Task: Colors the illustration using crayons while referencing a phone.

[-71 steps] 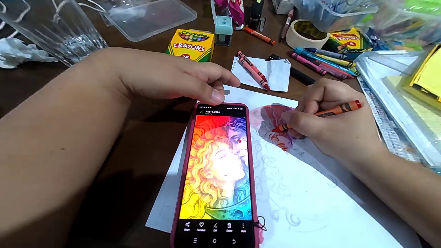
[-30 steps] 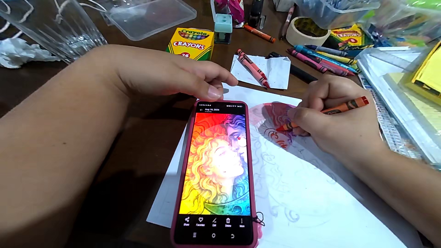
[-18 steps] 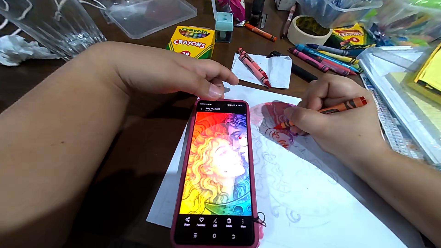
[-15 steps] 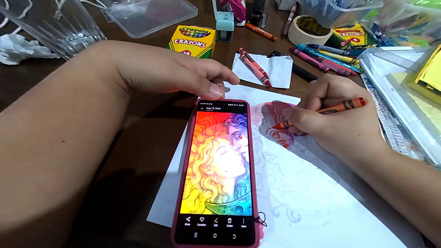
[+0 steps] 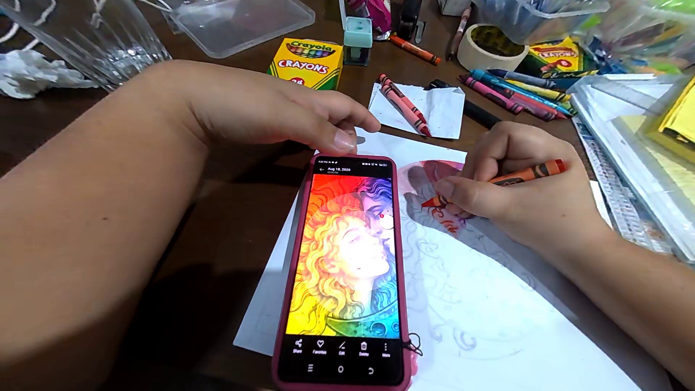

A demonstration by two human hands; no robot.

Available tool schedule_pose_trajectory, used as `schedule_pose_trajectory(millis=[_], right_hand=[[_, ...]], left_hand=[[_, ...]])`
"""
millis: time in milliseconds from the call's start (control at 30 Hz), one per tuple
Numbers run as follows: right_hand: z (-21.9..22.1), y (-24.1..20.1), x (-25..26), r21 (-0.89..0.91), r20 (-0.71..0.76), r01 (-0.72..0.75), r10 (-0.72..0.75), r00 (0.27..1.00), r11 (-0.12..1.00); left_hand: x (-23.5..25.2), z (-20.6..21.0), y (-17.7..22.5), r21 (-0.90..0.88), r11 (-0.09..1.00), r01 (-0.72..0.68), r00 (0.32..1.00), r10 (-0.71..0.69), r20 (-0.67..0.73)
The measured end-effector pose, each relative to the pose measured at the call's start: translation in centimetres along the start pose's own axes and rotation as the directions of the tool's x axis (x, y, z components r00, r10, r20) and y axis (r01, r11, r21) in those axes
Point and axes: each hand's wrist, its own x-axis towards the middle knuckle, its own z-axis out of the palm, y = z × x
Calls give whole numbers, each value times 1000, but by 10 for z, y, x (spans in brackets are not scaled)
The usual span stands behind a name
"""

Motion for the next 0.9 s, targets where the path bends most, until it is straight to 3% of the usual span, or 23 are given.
schedule_pose_trajectory(millis=[100,200,267,367,600,900], right_hand=[[-2,2,1,161,-23,-36,40,999,986],[-6,2,4,390,-157,-93,165,974,916],[-6,-1,8,460,-248,-128,266,932,879],[-6,-3,10,471,-250,-168,314,916,866],[-10,8,-2,361,8,-94,98,995,928],[-12,12,-4,247,58,25,-40,998,969]], left_hand=[[0,0,0,-10,1000,11,1000,-11,-11],[0,1,0,-26,1000,16,1000,-17,-10],[0,0,1,-21,999,28,1000,-28,-9],[-1,0,2,-29,999,22,1000,-22,3],[0,0,1,-61,998,8,1000,-7,18],[-2,0,2,12,1000,-18,1000,18,0]])
